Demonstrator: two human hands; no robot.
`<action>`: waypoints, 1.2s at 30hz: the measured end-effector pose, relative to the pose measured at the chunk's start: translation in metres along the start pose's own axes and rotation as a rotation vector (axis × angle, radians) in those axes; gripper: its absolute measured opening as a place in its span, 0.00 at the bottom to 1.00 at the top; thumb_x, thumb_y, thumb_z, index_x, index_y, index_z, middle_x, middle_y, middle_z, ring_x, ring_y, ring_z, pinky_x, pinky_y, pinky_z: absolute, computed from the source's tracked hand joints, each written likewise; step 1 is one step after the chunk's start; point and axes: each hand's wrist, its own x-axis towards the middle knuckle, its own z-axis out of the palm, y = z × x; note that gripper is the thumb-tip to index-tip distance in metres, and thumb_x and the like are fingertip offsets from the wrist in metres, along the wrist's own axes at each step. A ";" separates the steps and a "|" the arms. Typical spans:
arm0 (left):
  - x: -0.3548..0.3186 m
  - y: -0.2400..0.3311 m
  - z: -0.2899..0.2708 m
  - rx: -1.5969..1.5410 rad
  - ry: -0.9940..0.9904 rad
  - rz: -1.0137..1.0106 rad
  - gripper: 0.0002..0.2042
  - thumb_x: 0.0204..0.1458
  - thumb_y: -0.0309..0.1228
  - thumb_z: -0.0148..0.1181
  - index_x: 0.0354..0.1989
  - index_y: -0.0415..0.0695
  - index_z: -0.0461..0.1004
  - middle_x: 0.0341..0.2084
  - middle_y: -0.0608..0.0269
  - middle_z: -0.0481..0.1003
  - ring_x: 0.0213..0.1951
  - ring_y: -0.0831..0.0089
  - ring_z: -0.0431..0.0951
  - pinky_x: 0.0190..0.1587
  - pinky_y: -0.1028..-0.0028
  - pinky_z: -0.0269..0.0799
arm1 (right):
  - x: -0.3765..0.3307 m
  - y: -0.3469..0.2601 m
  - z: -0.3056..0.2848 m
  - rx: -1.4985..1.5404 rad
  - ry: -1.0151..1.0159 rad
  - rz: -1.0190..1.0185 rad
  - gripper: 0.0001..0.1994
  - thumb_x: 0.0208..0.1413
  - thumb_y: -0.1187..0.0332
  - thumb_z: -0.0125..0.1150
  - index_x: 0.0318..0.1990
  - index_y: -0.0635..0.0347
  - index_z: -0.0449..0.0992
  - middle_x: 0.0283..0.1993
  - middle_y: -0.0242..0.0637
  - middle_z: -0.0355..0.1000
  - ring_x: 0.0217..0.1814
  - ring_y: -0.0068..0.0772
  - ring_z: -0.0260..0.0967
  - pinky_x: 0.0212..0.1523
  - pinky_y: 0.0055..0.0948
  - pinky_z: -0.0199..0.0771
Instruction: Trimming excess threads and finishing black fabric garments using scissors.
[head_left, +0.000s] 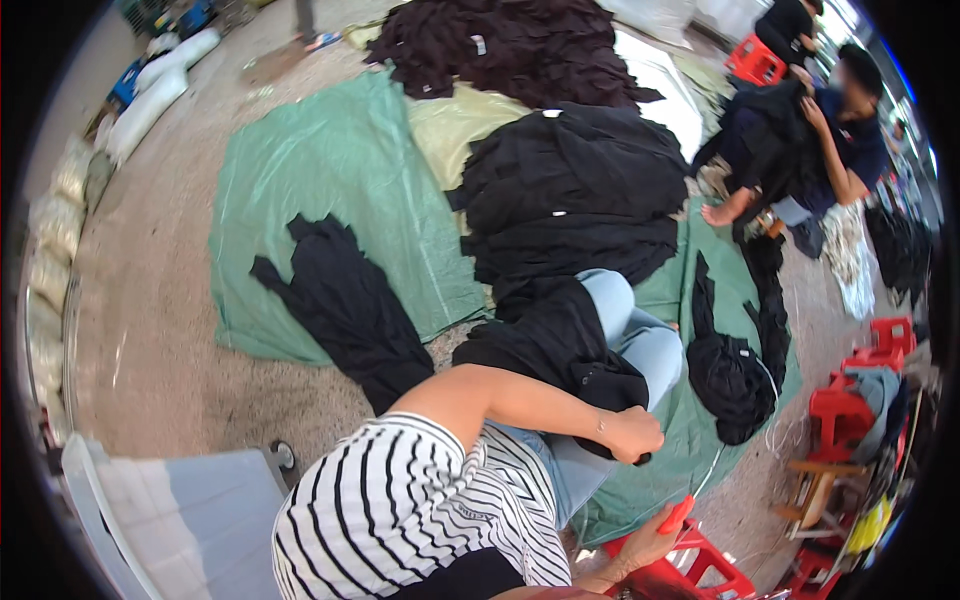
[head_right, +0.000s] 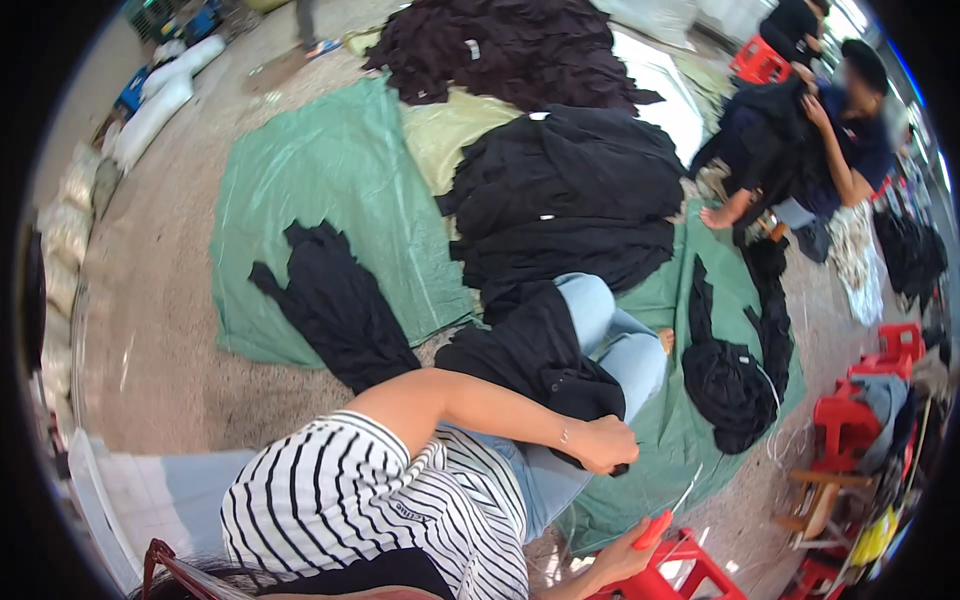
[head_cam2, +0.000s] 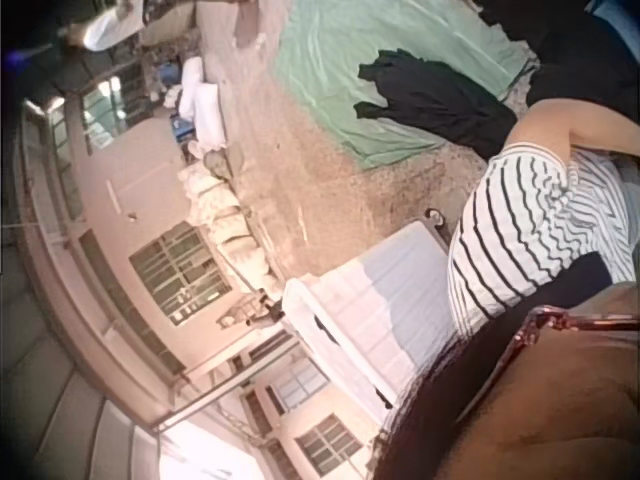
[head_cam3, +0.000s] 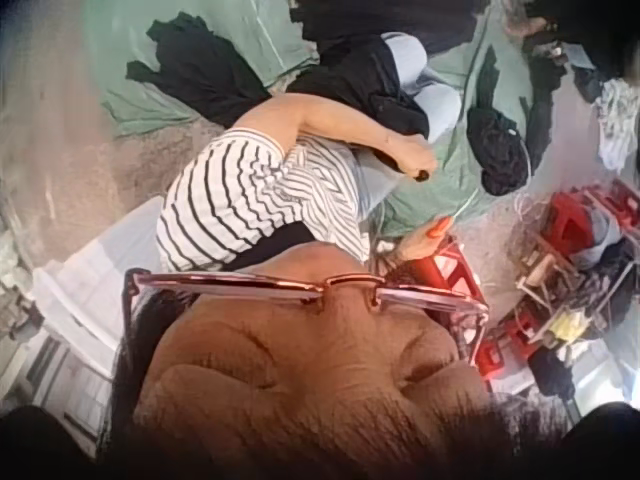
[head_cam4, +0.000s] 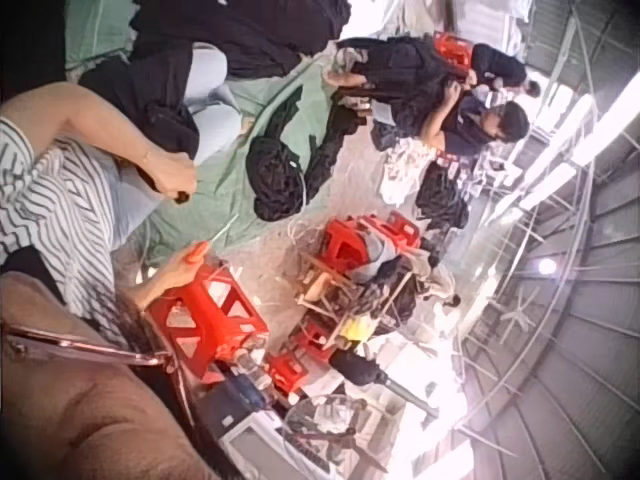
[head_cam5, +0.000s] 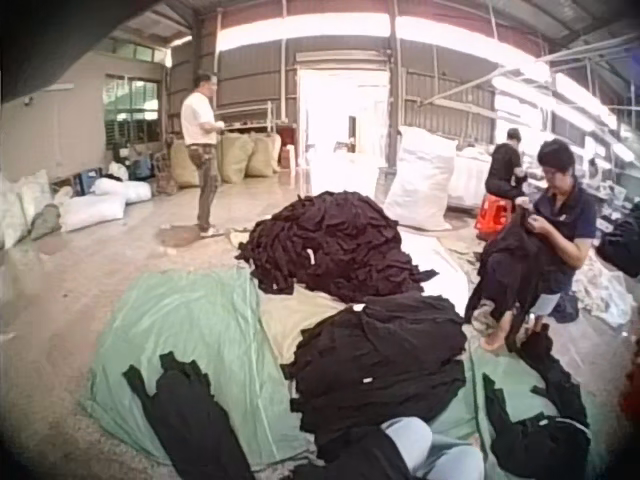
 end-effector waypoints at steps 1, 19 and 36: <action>-0.018 -0.001 -0.021 -0.256 0.094 0.039 0.18 0.37 0.38 0.72 0.34 0.39 0.80 0.28 0.51 0.80 0.36 0.58 0.82 0.37 0.61 0.76 | 0.000 0.010 -0.001 0.030 0.008 0.008 0.22 0.63 0.57 0.58 0.57 0.65 0.73 0.49 0.53 0.75 0.48 0.50 0.74 0.48 0.40 0.70; -0.572 -0.032 -0.389 -0.279 1.645 0.044 0.11 0.58 0.29 0.61 0.48 0.40 0.75 0.35 0.65 0.78 0.33 0.76 0.78 0.38 0.74 0.76 | 0.072 -0.010 0.050 0.024 -0.120 -0.191 0.29 0.64 0.51 0.56 0.63 0.65 0.68 0.53 0.59 0.73 0.54 0.50 0.74 0.52 0.38 0.73; -0.386 -0.165 0.050 -0.267 0.036 -1.047 0.23 0.49 0.40 0.68 0.52 0.44 0.76 0.46 0.48 0.76 0.52 0.50 0.75 0.55 0.59 0.70 | 0.032 -0.046 0.068 0.088 0.046 -0.176 0.15 0.56 0.73 0.63 0.50 0.62 0.72 0.47 0.47 0.62 0.47 0.49 0.68 0.41 0.39 0.71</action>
